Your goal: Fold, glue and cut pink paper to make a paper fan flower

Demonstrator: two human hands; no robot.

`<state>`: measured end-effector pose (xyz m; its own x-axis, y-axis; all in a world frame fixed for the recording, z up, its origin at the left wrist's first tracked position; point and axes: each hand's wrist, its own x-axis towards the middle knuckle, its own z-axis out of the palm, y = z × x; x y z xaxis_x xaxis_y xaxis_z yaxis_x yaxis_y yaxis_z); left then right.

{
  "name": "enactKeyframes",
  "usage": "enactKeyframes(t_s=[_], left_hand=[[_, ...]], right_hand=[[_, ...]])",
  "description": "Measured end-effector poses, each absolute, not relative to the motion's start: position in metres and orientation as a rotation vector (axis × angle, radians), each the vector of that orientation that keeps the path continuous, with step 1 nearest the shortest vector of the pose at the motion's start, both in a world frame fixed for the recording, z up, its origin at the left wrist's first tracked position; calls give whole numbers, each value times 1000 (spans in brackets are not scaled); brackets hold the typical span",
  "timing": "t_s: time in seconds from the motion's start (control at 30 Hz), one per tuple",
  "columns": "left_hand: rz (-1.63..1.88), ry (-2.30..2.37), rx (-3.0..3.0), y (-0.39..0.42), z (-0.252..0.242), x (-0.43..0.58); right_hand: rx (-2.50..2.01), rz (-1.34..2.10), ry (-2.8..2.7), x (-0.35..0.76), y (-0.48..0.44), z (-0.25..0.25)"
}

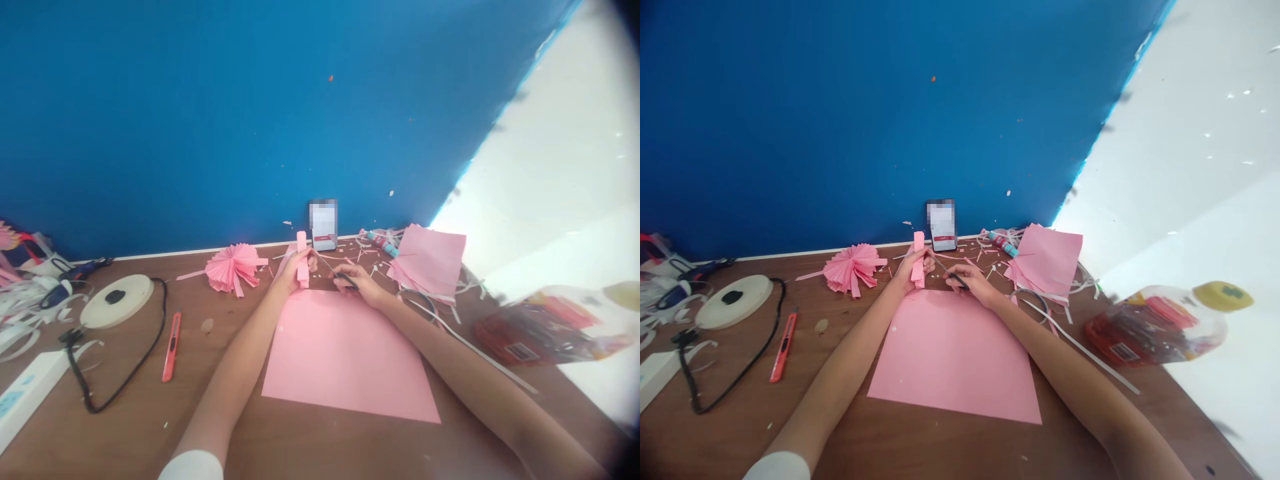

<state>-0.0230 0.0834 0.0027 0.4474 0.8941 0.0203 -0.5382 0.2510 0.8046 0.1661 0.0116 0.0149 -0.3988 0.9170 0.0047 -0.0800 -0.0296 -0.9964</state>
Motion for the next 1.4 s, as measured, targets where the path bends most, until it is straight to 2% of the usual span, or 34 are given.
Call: enactKeyframes(t_s=[0.77,1.4], left_hand=[[879,514,839,83,1,-21],[913,521,801,81,6,-20]], right_hand=[[-898,1551,-1456,168,16,9],[-979,1454,-1477,163,14,11]])
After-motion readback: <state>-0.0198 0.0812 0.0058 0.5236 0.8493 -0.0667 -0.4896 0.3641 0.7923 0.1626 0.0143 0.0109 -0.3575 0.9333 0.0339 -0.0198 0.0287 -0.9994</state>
